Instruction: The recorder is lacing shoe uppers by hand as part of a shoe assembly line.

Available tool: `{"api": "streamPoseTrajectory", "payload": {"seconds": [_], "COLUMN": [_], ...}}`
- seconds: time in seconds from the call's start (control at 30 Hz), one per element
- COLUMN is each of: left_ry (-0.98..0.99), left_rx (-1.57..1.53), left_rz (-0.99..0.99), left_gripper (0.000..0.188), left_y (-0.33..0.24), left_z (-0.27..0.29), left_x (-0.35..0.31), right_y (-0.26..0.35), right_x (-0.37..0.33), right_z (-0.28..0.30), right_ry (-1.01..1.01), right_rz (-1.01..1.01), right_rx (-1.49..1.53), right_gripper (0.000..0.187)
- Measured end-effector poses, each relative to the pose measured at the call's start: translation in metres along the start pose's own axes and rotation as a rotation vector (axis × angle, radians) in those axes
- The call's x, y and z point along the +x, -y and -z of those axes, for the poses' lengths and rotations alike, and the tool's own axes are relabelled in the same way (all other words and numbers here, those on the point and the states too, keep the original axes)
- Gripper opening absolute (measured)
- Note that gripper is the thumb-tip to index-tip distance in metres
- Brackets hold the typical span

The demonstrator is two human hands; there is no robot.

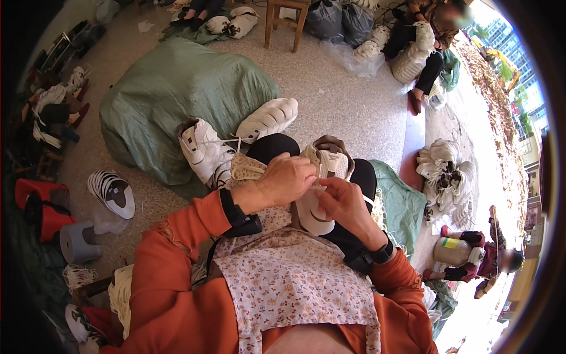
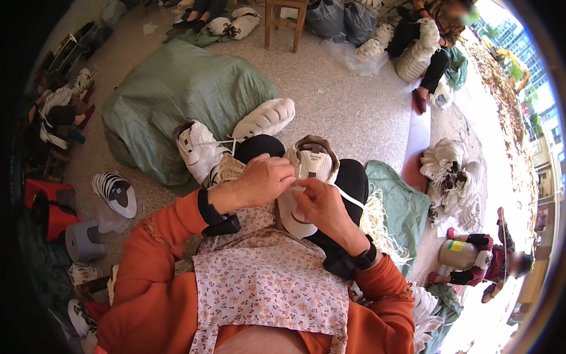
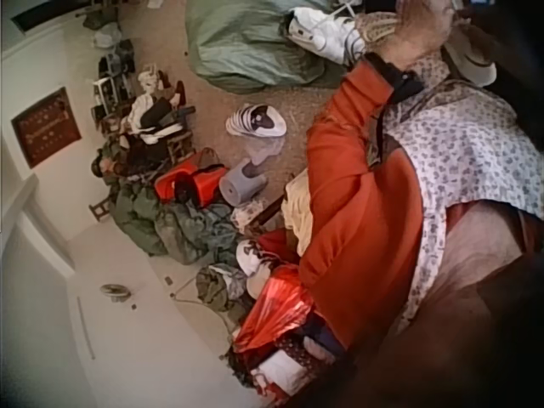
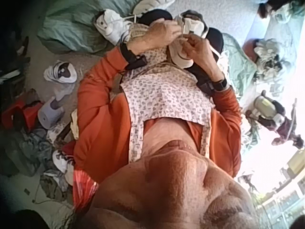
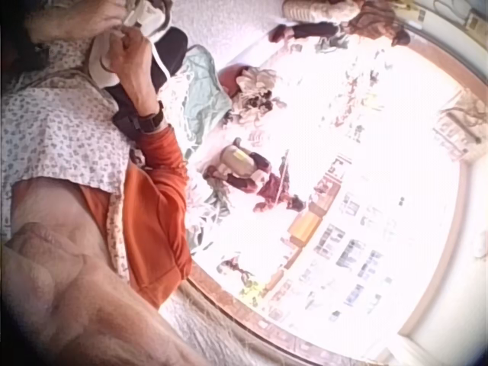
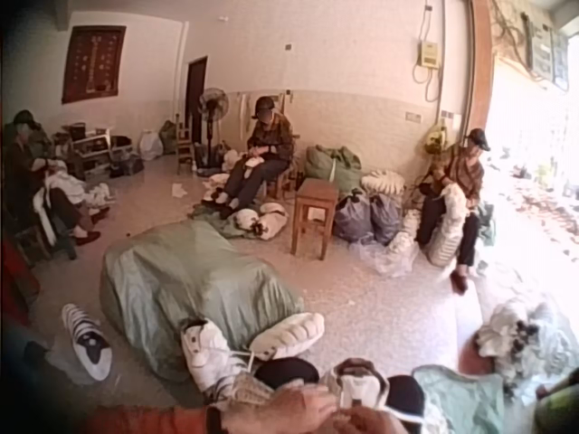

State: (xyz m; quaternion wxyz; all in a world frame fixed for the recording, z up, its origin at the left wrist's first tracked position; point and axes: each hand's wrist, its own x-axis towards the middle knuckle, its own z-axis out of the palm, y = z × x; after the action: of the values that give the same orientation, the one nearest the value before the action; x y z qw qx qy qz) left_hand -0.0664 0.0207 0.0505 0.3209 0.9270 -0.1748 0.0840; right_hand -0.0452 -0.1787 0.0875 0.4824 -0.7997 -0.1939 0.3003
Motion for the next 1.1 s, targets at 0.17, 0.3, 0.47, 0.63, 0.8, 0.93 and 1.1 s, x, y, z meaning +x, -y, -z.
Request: {"api": "streamPoseTrajectory", "payload": {"seconds": [0.17, 0.3, 0.47, 0.63, 0.8, 0.93, 1.1], "left_ry": [-0.065, 0.251, 0.266, 0.291, 0.304, 0.256, 0.296], "left_rx": [-0.078, -0.258, -0.462, -0.562, -0.343, -0.246, -0.425], "left_rz": [-0.266, -0.201, -0.229, -0.198, -0.110, -0.066, 0.077], "left_gripper": [0.035, 0.028, 0.021, 0.021, 0.029, 0.025, 0.018], "left_y": [0.012, 0.023, 0.036, 0.037, 0.018, 0.007, 0.008], "left_z": [0.020, 0.023, 0.015, 0.015, 0.014, 0.006, 0.006], "left_x": [0.020, 0.037, 0.042, 0.041, 0.035, 0.033, 0.034], "right_y": [0.009, 0.012, 0.004, 0.006, 0.030, 0.023, -0.010], "right_x": [0.013, 0.034, 0.045, 0.049, 0.040, 0.033, 0.039], "right_z": [0.032, 0.052, 0.042, 0.034, 0.100, 0.107, 0.093], "right_ry": [0.047, -0.147, 0.003, 0.019, -0.356, -0.182, 0.109], "right_rz": [0.134, 0.401, 0.562, 0.664, 0.536, 0.063, 0.200], "right_rx": [-0.358, -0.587, -0.583, -0.770, -1.132, -0.261, 1.019], "right_gripper": [0.015, 0.013, 0.013, 0.008, 0.006, 0.016, 0.025]}}
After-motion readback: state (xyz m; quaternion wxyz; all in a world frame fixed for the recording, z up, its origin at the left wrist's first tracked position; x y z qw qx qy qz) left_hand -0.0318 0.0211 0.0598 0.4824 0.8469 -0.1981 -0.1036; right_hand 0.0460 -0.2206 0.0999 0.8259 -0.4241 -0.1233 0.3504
